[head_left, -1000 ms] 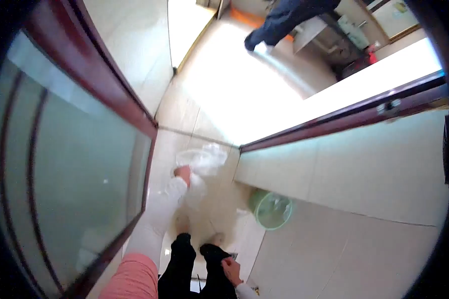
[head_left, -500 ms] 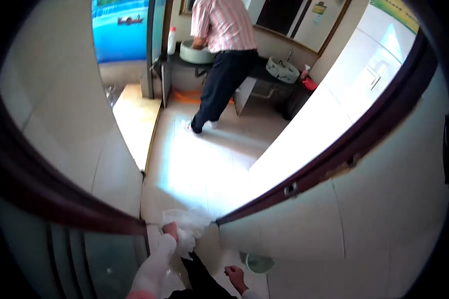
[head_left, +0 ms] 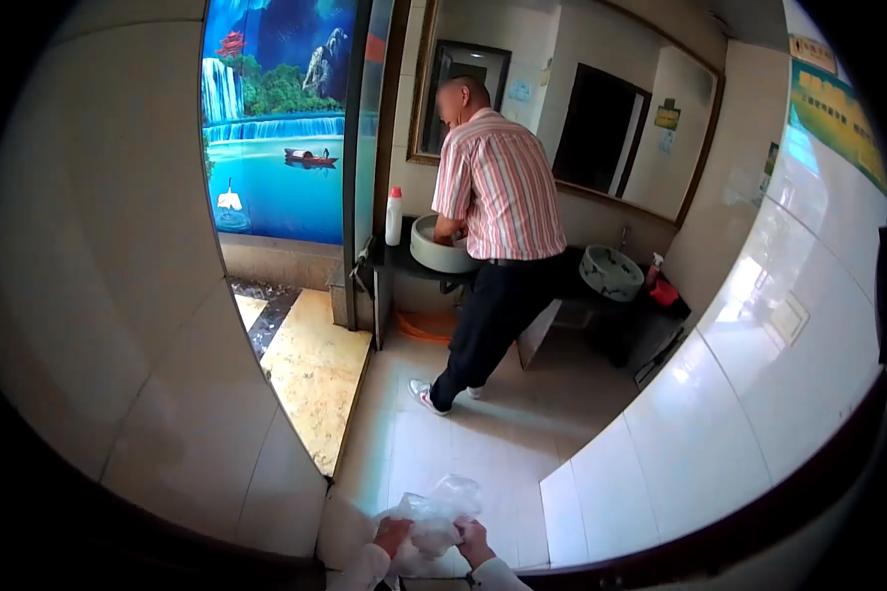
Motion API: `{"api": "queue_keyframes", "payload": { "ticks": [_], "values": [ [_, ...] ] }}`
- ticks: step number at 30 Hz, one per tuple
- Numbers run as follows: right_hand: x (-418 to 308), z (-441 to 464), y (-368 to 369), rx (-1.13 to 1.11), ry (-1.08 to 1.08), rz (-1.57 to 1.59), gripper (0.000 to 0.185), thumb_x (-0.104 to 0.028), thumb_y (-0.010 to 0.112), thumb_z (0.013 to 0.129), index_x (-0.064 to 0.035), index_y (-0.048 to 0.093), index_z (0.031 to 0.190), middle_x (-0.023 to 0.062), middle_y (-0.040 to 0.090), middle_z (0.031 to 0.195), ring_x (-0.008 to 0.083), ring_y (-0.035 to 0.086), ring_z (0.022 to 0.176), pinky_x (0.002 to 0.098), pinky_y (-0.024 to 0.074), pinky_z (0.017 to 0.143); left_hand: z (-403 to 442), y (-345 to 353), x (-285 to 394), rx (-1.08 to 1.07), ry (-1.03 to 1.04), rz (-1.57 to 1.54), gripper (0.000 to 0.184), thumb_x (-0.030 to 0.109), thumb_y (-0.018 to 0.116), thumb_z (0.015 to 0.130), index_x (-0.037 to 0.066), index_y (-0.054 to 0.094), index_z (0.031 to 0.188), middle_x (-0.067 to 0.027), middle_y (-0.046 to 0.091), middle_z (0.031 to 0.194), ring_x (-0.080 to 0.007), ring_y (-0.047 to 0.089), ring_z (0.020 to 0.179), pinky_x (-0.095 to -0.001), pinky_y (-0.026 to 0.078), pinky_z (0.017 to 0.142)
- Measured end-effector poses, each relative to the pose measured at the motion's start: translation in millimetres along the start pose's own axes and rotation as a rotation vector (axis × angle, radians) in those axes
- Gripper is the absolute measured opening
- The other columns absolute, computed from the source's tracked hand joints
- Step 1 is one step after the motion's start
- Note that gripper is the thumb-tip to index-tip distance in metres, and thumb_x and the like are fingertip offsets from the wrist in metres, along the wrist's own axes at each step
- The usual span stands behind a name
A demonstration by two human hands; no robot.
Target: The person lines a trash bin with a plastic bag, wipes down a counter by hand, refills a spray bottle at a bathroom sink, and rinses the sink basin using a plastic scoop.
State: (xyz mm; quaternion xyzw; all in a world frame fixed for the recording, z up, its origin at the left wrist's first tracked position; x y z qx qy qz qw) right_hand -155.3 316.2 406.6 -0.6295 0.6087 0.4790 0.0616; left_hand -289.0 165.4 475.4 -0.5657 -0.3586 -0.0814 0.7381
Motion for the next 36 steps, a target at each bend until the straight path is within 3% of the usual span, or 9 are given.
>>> {"api": "queue_keyframes", "payload": {
  "ticks": [4,7,8,10,12,19,27,33,36],
  "values": [
    [-37.3,-5.9,85.4,-0.025,-0.061,-0.320,0.015,-0.017,0.058,0.077,-0.0025,0.056,0.082,0.0043,0.056,0.074,0.0137,0.054,0.067,0.0275,0.0455,0.063,50.1,-34.3,11.7,-0.117,-0.662,-0.888,0.030,0.010,0.045,0.077,0.010,0.052,0.106,-0.0128,0.055,0.101,-0.0288,0.049,0.098,-0.0358,0.035,0.088],
    [-46.7,10.3,108.8,-0.441,-0.266,-0.542,0.051,-0.050,0.051,0.076,-0.0013,0.057,0.091,0.0027,0.056,0.076,0.0120,0.053,0.068,0.0256,0.0453,0.057,71.0,-17.1,-14.3,-0.185,-0.088,-0.074,0.035,0.007,0.044,0.078,0.009,0.046,0.113,-0.0113,0.055,0.098,-0.0255,0.048,0.096,-0.0359,0.036,0.086],
    [-37.2,40.4,107.6,-0.439,-0.466,-0.736,0.057,-0.054,0.045,0.075,-0.0006,0.057,0.089,0.0041,0.057,0.077,0.0132,0.053,0.069,0.0284,0.0451,0.059,86.7,-16.1,-29.3,-0.132,-0.294,-0.566,0.040,0.019,0.050,0.077,0.005,0.043,0.114,-0.0201,0.056,0.092,-0.0297,0.055,0.087,-0.0398,0.044,0.074],
    [-44.8,66.5,121.8,-0.207,-0.533,-1.122,0.044,-0.043,0.045,0.075,-0.0012,0.059,0.082,0.0122,0.059,0.078,0.0212,0.056,0.069,0.0334,0.0439,0.064,120.2,26.5,-77.8,0.191,-0.215,-0.608,0.046,0.043,0.047,0.079,0.002,0.055,0.096,-0.0132,0.057,0.081,-0.0282,0.055,0.067,-0.0392,0.045,0.062],
    [-84.7,52.9,176.0,-0.205,-0.480,-1.312,0.021,-0.019,0.050,0.074,-0.0004,0.058,0.081,0.0177,0.056,0.084,0.0323,0.053,0.083,0.0372,0.0413,0.074,143.6,-45.2,-30.9,-0.265,-0.891,-1.391,0.059,0.058,0.043,0.076,0.003,0.058,0.090,-0.0100,0.058,0.081,-0.0229,0.058,0.070,-0.0366,0.046,0.062],
    [-80.7,104.9,228.3,-0.437,-0.632,-1.554,0.024,-0.009,0.048,0.072,0.0011,0.054,0.093,0.0217,0.053,0.088,0.0364,0.051,0.087,0.0407,0.0412,0.077,214.3,-46.3,-66.2,-0.308,-1.038,-1.628,0.029,0.030,0.054,0.077,0.008,0.058,0.095,-0.0079,0.061,0.085,-0.0222,0.058,0.074,-0.0338,0.047,0.068],
    [-138.1,151.4,310.7,-0.862,-0.635,-1.682,0.018,-0.007,0.047,0.073,-0.0032,0.055,0.088,0.0150,0.056,0.087,0.0318,0.051,0.086,0.0433,0.0401,0.073,287.2,-56.7,-164.3,-0.096,-0.862,-0.275,0.021,0.021,0.052,0.076,0.007,0.058,0.092,-0.0097,0.061,0.080,-0.0216,0.059,0.071,-0.0321,0.048,0.063],
    [-178.8,213.8,298.9,-0.721,-0.464,-1.539,0.036,-0.003,0.045,0.074,-0.0012,0.050,0.109,0.0168,0.052,0.102,0.0322,0.050,0.091,0.0391,0.0398,0.081,318.9,-56.6,-283.3,0.491,-1.190,-0.725,0.023,0.028,0.051,0.074,0.007,0.060,0.075,-0.0097,0.058,0.067,-0.0206,0.058,0.065,-0.0321,0.046,0.055],
    [-189.7,250.5,262.1,-0.601,-0.401,-1.716,0.033,-0.007,0.047,0.075,-0.0001,0.051,0.107,0.0177,0.054,0.101,0.0305,0.052,0.090,0.0356,0.0415,0.079,347.8,-20.2,-433.2,0.318,-1.118,-0.222,0.014,0.024,0.056,0.070,0.011,0.060,0.068,-0.0067,0.057,0.065,-0.0184,0.056,0.061,-0.0303,0.045,0.052]
  ]
}}
Point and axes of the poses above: each hand's wrist, its own z-axis towards the middle knuckle, its own y-axis out of the palm, x = y × z, the point moved 3 cm from there along z, towards the middle knuckle
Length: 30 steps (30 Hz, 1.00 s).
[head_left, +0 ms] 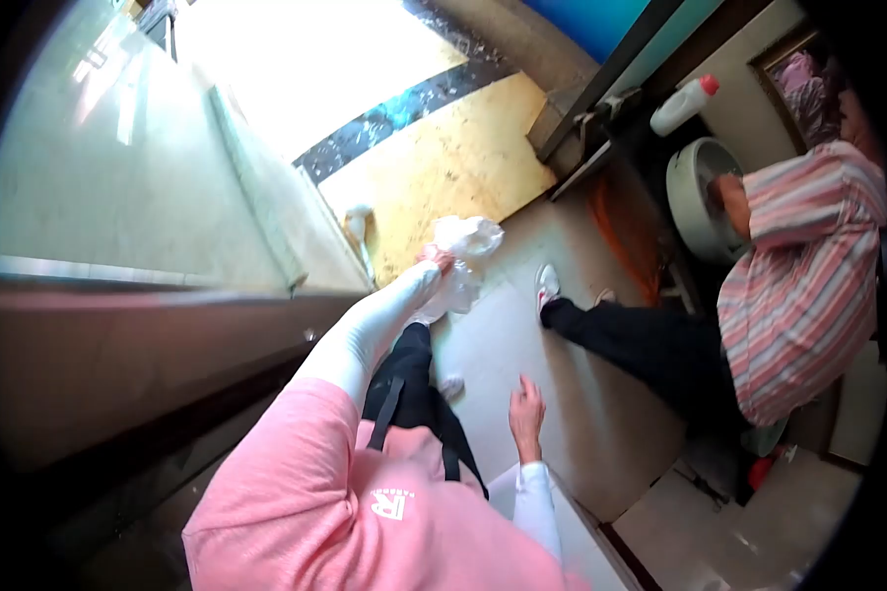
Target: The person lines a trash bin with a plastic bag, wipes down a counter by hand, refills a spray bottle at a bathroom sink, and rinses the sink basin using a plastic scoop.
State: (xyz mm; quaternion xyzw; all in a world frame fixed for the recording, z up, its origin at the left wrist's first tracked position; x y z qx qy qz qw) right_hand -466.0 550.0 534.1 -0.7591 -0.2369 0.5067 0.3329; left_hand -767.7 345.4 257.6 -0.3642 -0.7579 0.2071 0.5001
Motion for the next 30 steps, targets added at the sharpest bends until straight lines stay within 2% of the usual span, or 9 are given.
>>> {"api": "queue_keyframes", "payload": {
  "ticks": [2,10,12,17,21,23,25,26,30],
  "values": [
    [35.6,-4.2,-2.4,0.010,0.100,0.013,0.033,-0.011,0.049,0.075,0.0006,0.052,0.105,0.0168,0.057,0.098,0.0275,0.055,0.086,0.0343,0.0437,0.075,58.6,-15.9,-40.4,0.060,-0.471,0.014,0.017,0.030,0.057,0.071,0.014,0.061,0.068,-0.0038,0.058,0.065,-0.0153,0.055,0.059,-0.0326,0.044,0.048],
    [108.0,-79.5,-30.4,0.065,1.119,0.402,0.028,-0.014,0.053,0.076,0.0003,0.054,0.100,0.0094,0.059,0.085,0.0172,0.060,0.068,0.0270,0.0474,0.061,203.7,-207.7,-142.6,0.313,-0.152,0.361,0.025,0.031,0.060,0.069,0.006,0.062,0.071,-0.0128,0.061,0.076,-0.0284,0.058,0.069,-0.0385,0.046,0.062],
    [91.6,-81.8,-42.4,0.053,1.161,0.431,0.029,-0.015,0.054,0.076,-0.0001,0.053,0.101,0.0089,0.059,0.085,0.0172,0.060,0.068,0.0267,0.0472,0.060,155.0,-309.0,-65.9,0.218,-0.296,0.199,0.033,0.035,0.066,0.064,0.005,0.062,0.077,-0.0119,0.061,0.078,-0.0233,0.059,0.071,-0.0353,0.046,0.063],
    [62.8,-64.3,-56.5,0.031,1.171,0.482,0.030,-0.017,0.054,0.076,-0.0009,0.052,0.102,0.0084,0.059,0.086,0.0168,0.060,0.069,0.0254,0.0464,0.059,228.2,-407.2,-147.3,-0.101,-0.187,-0.318,0.068,0.058,0.060,0.065,0.001,0.059,0.100,-0.0086,0.061,0.094,-0.0201,0.055,0.080,-0.0316,0.044,0.069],
    [61.1,-34.7,-43.6,0.057,1.066,0.546,0.030,-0.019,0.052,0.080,-0.0017,0.052,0.104,0.0085,0.059,0.087,0.0154,0.059,0.070,0.0245,0.0461,0.061,208.9,-487.1,-110.5,0.105,-0.433,0.246,0.064,0.052,0.066,0.060,0.000,0.058,0.097,-0.0109,0.059,0.081,-0.0224,0.055,0.076,-0.0370,0.045,0.064],
    [51.1,-13.3,-34.6,0.059,0.994,0.563,0.029,-0.019,0.051,0.081,-0.0018,0.052,0.104,0.0079,0.059,0.087,0.0144,0.059,0.071,0.0238,0.0459,0.061,225.6,-461.1,-139.5,-0.101,-0.342,0.055,0.057,0.043,0.066,0.062,-0.001,0.058,0.097,-0.0090,0.060,0.086,-0.0200,0.055,0.079,-0.0348,0.045,0.065],
    [34.2,14.9,-27.4,0.062,0.903,0.610,0.028,-0.020,0.051,0.082,-0.0020,0.053,0.104,0.0069,0.059,0.086,0.0134,0.059,0.072,0.0231,0.0456,0.061,212.5,-413.6,-74.4,-0.890,-0.174,-0.834,0.041,0.038,0.058,0.071,0.004,0.061,0.093,-0.0074,0.062,0.083,-0.0184,0.056,0.070,-0.0290,0.044,0.063],
    [26.2,26.0,-22.1,0.062,0.844,0.633,0.029,-0.020,0.051,0.082,-0.0022,0.053,0.105,0.0063,0.059,0.086,0.0129,0.058,0.073,0.0226,0.0454,0.060,213.7,-393.9,-138.2,-0.255,-0.127,-0.389,0.039,0.038,0.056,0.072,0.004,0.060,0.093,-0.0065,0.061,0.083,-0.0178,0.055,0.071,-0.0293,0.044,0.064],
    [0.9,56.4,-1.3,0.067,0.674,0.610,0.031,-0.022,0.052,0.082,-0.0036,0.052,0.107,0.0060,0.059,0.087,0.0117,0.057,0.078,0.0231,0.0457,0.061,120.4,-153.6,-40.7,-0.696,-0.066,-0.567,0.035,0.036,0.051,0.077,0.005,0.059,0.092,-0.0027,0.056,0.083,-0.0156,0.051,0.072,-0.0305,0.042,0.068]
  ]
}}
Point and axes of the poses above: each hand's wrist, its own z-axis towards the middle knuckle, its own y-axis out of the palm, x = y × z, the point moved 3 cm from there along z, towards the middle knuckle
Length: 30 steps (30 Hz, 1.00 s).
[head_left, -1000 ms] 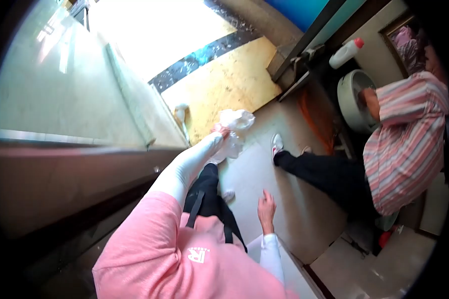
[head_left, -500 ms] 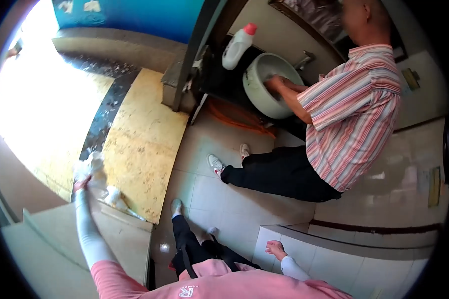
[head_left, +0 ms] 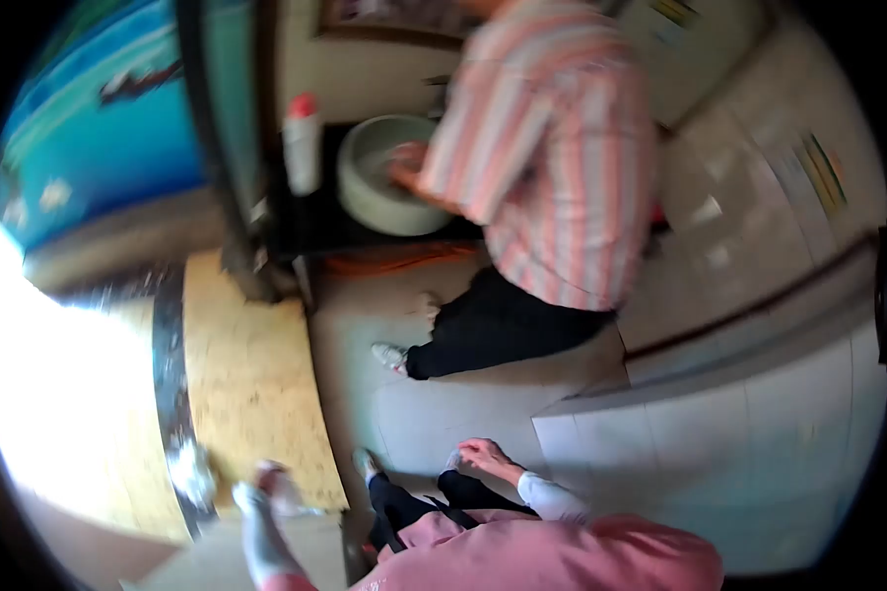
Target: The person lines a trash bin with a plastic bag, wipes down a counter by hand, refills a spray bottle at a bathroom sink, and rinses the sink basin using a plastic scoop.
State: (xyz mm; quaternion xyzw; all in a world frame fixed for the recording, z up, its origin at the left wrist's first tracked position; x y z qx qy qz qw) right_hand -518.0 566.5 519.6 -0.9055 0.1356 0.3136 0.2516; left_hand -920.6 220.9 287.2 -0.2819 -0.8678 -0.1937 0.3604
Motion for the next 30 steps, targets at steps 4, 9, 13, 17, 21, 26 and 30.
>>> {"api": "queue_keyframes", "payload": {
  "ticks": [4,9,13,17,21,26,30],
  "values": [
    [-19.2,-17.3,-10.2,0.186,-0.088,0.175,0.040,-0.025,0.053,0.082,-0.0057,0.044,0.117,0.0093,0.056,0.099,0.0159,0.053,0.081,0.0245,0.0455,0.064,-50.2,337.2,61.2,-0.528,-0.296,0.036,0.041,0.033,0.042,0.083,0.004,0.048,0.112,-0.0074,0.053,0.100,-0.0174,0.049,0.090,-0.0320,0.041,0.078],
    [3.4,-40.9,-92.1,0.698,-0.282,0.503,0.032,-0.019,0.054,0.082,-0.0057,0.048,0.111,0.0029,0.054,0.087,0.0105,0.049,0.073,0.0213,0.0418,0.063,-127.7,566.0,133.7,-0.952,0.045,-0.128,0.039,0.018,0.049,0.081,0.007,0.043,0.118,-0.0078,0.050,0.113,-0.0193,0.048,0.102,-0.0294,0.037,0.088],
    [8.2,-100.1,-172.9,1.014,-0.332,0.563,0.015,-0.009,0.057,0.079,-0.0027,0.056,0.093,-0.0008,0.053,0.074,0.0061,0.045,0.065,0.0185,0.0392,0.059,-198.2,642.1,180.4,-1.024,-0.175,-0.128,0.040,0.016,0.058,0.076,0.006,0.046,0.112,-0.0063,0.053,0.104,-0.0169,0.049,0.097,-0.0295,0.039,0.083],
    [19.1,-155.6,-242.0,1.386,-0.367,0.388,0.009,-0.008,0.055,0.080,0.0002,0.057,0.084,0.0037,0.055,0.067,0.0066,0.046,0.059,0.0202,0.0381,0.053,-231.7,702.5,153.7,-1.116,-0.547,0.099,0.044,0.024,0.066,0.071,0.011,0.048,0.109,-0.0020,0.054,0.096,-0.0148,0.052,0.088,-0.0299,0.043,0.075],
    [64.9,-169.7,-299.1,1.487,-0.337,0.211,0.007,-0.005,0.054,0.080,-0.0005,0.057,0.084,0.0039,0.055,0.069,0.0082,0.047,0.059,0.0211,0.0384,0.053,-252.4,760.4,137.8,-1.096,-0.484,0.138,0.041,0.029,0.067,0.070,0.011,0.052,0.104,0.0002,0.055,0.094,-0.0137,0.053,0.085,-0.0286,0.043,0.073],
    [85.1,-185.9,-357.1,1.500,-0.328,0.450,0.006,-0.002,0.053,0.077,-0.0016,0.055,0.083,0.0040,0.055,0.069,0.0112,0.048,0.058,0.0223,0.0398,0.054,-264.5,830.4,159.6,-0.983,-0.338,0.111,0.038,0.038,0.056,0.078,0.010,0.053,0.103,0.0011,0.057,0.089,-0.0075,0.052,0.065,-0.0191,0.038,0.052],
    [94.2,-173.1,-395.2,1.557,-0.548,0.173,0.008,-0.003,0.053,0.076,-0.0020,0.055,0.083,0.0040,0.053,0.066,0.0106,0.048,0.060,0.0218,0.0392,0.055,-260.0,893.6,170.7,-1.180,-0.438,-0.052,0.054,0.057,0.041,0.080,0.010,0.051,0.106,-0.0009,0.058,0.091,-0.0101,0.056,0.074,-0.0236,0.045,0.058]
  ]
}}
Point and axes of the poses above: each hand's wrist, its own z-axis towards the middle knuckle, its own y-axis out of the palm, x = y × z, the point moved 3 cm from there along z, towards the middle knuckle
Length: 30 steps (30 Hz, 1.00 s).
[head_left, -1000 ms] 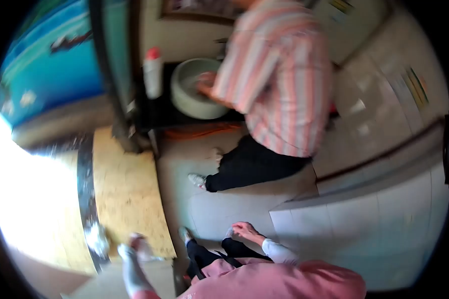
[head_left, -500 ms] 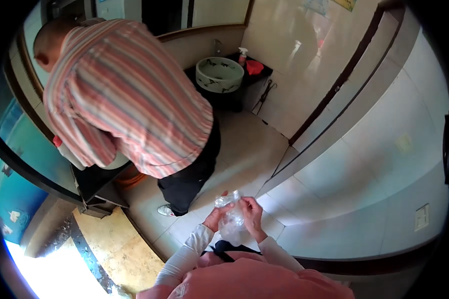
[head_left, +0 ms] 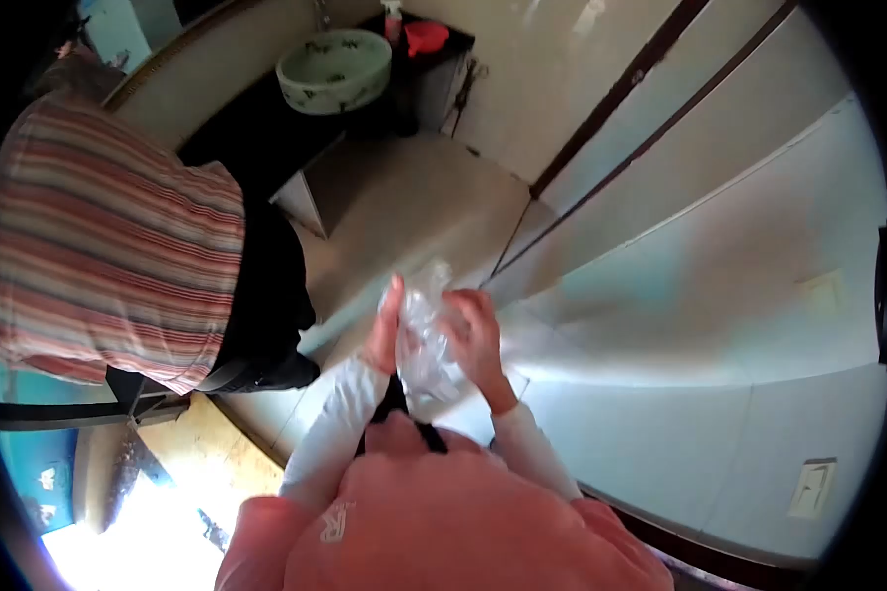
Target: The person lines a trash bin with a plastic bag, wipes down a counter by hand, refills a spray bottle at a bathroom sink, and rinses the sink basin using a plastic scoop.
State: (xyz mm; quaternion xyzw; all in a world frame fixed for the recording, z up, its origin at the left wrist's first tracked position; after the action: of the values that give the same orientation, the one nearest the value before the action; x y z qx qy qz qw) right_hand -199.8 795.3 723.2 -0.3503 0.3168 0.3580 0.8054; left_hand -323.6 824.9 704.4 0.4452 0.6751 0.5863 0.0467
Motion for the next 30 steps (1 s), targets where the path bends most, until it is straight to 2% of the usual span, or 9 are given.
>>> {"api": "queue_keyframes", "payload": {
  "ticks": [2,7,10,14,17,19,24,26,30],
  "values": [
    [26.2,5.8,-1.9,0.025,0.136,-0.043,0.007,-0.004,0.054,0.076,-0.0016,0.056,0.083,0.0023,0.049,0.063,0.0082,0.044,0.061,0.0205,0.0372,0.055,39.4,-17.9,-0.2,-0.037,-0.180,0.006,0.059,0.061,0.039,0.078,0.011,0.051,0.107,-0.0006,0.059,0.088,-0.0107,0.056,0.074,-0.0246,0.046,0.058],
    [77.0,83.6,1.7,0.272,0.414,0.085,0.010,-0.010,0.052,0.081,-0.0004,0.056,0.079,-0.0018,0.044,0.061,0.0047,0.037,0.058,0.0200,0.0329,0.051,130.3,30.2,40.4,-0.150,-0.079,0.073,0.066,0.061,0.040,0.078,0.009,0.039,0.119,-0.0056,0.048,0.114,-0.0191,0.047,0.104,-0.0359,0.038,0.087],
    [115.7,128.8,10.7,0.138,0.607,-0.080,0.015,-0.012,0.049,0.083,0.0010,0.056,0.083,0.0097,0.053,0.064,0.0098,0.047,0.058,0.0258,0.0391,0.053,195.3,15.4,47.4,-0.295,-0.199,0.068,0.061,0.049,0.051,0.077,0.009,0.036,0.121,-0.0047,0.046,0.115,-0.0185,0.045,0.106,-0.0367,0.038,0.086],
    [164.7,186.3,30.8,0.026,0.100,-0.673,0.018,-0.016,0.054,0.079,-0.0025,0.058,0.090,0.0132,0.056,0.076,0.0267,0.054,0.069,0.0332,0.0426,0.060,275.9,21.5,76.4,-0.106,-0.231,0.283,0.041,0.020,0.061,0.073,0.005,0.046,0.109,-0.0067,0.053,0.101,-0.0175,0.053,0.093,-0.0343,0.045,0.076],
    [195.6,217.0,20.4,0.249,0.403,-0.381,0.021,-0.019,0.057,0.077,-0.0039,0.059,0.092,0.0125,0.054,0.075,0.0277,0.053,0.070,0.0337,0.0426,0.062,329.3,20.3,93.7,-0.023,-0.189,0.230,0.028,0.014,0.058,0.074,0.002,0.052,0.098,-0.0076,0.057,0.092,-0.0187,0.055,0.086,-0.0328,0.046,0.074],
    [219.4,222.7,13.1,0.097,0.479,-0.298,0.024,-0.020,0.060,0.075,-0.0025,0.058,0.091,0.0129,0.055,0.077,0.0268,0.053,0.068,0.0329,0.0426,0.060,369.3,-7.5,99.4,0.061,-0.168,0.074,0.025,0.014,0.055,0.076,0.002,0.052,0.097,-0.0085,0.057,0.093,-0.0199,0.056,0.085,-0.0325,0.046,0.074],
    [269.9,242.3,7.2,0.431,0.988,0.115,0.019,-0.022,0.063,0.075,-0.0039,0.058,0.072,-0.0045,0.047,0.059,0.0041,0.040,0.054,0.0199,0.0325,0.048,443.0,-7.8,113.4,0.110,-0.477,-0.023,0.027,0.014,0.052,0.074,0.001,0.053,0.097,-0.0087,0.057,0.091,-0.0198,0.056,0.082,-0.0313,0.046,0.071],
    [283.9,260.7,-4.0,0.628,1.081,0.282,0.023,-0.023,0.062,0.076,-0.0085,0.051,0.062,-0.0057,0.043,0.056,0.0036,0.036,0.050,0.0200,0.0270,0.045,459.2,0.3,121.7,0.106,-0.365,0.528,0.028,0.021,0.054,0.071,0.006,0.055,0.094,-0.0055,0.056,0.083,-0.0169,0.053,0.072,-0.0282,0.045,0.064],
    [310.7,277.5,-16.9,0.586,1.128,0.292,0.023,-0.024,0.057,0.079,-0.0094,0.052,0.063,-0.0060,0.044,0.056,0.0031,0.037,0.050,0.0195,0.0264,0.044,506.7,11.2,114.9,0.024,-0.443,0.623,0.025,0.021,0.055,0.067,0.008,0.056,0.088,-0.0037,0.054,0.076,-0.0158,0.051,0.064,-0.0269,0.043,0.058]
  ]
}}
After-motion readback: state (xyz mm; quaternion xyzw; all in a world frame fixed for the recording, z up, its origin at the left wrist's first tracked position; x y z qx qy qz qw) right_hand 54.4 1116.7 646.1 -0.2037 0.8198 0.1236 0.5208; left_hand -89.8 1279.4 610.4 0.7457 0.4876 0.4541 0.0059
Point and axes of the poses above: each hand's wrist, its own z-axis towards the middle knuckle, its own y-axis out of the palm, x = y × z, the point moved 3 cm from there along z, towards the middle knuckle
